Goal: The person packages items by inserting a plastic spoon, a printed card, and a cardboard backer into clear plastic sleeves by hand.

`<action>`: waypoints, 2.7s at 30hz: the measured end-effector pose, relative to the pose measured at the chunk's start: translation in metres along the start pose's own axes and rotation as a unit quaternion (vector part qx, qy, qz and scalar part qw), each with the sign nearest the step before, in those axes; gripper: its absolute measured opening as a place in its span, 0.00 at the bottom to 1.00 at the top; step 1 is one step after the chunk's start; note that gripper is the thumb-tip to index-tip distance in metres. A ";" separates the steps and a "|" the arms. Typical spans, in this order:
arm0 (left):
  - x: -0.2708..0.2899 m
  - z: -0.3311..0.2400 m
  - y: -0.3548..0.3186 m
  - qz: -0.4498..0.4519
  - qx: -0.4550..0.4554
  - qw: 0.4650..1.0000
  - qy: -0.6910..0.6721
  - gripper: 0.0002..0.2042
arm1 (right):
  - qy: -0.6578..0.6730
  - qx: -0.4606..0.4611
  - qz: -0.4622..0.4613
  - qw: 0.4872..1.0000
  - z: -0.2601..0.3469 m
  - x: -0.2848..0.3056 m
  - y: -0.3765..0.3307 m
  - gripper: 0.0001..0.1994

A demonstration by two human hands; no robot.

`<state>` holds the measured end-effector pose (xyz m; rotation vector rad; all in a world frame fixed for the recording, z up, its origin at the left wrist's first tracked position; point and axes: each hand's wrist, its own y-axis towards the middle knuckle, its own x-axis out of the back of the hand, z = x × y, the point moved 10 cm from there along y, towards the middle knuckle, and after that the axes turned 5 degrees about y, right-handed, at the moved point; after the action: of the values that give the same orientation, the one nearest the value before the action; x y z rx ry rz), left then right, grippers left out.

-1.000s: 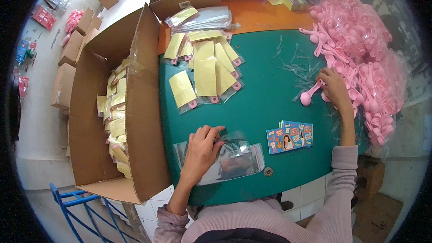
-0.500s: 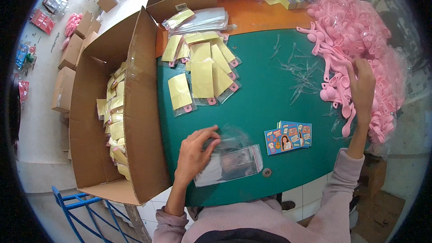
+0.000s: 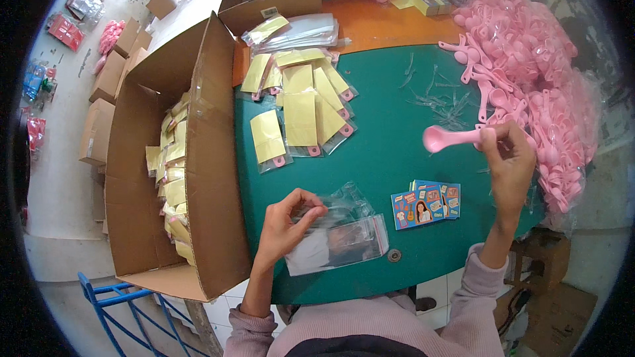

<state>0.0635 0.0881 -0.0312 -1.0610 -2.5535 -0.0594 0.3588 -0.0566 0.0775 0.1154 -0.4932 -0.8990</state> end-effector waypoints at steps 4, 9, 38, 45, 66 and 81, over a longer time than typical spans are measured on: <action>-0.007 0.000 -0.001 0.036 0.038 0.997 -0.060 0.08 | 0.116 -0.037 0.072 0.990 0.012 -0.050 -0.035 0.04; -0.019 0.006 -0.003 0.082 0.091 0.976 -0.183 0.14 | 0.208 -0.107 0.108 0.966 0.012 -0.097 -0.070 0.04; -0.048 -0.001 -0.033 0.193 0.060 0.972 -0.123 0.15 | 0.165 -0.019 0.249 0.954 0.034 -0.132 -0.103 0.12; -0.038 0.004 -0.025 0.088 0.082 0.953 -0.277 0.18 | 0.151 0.077 0.362 0.917 0.047 -0.137 -0.118 0.26; -0.039 -0.002 -0.022 0.139 0.093 0.939 -0.301 0.15 | -0.303 0.013 0.134 0.943 -0.026 -0.063 -0.075 0.19; -0.041 -0.012 -0.016 0.183 0.067 0.940 -0.281 0.15 | 0.127 -0.087 0.177 0.972 0.039 -0.098 -0.063 0.08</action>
<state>0.0830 0.0469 -0.0332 -1.6671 -2.7182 0.5882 0.2446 -0.0163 0.0574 -0.0188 -0.1845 -0.5626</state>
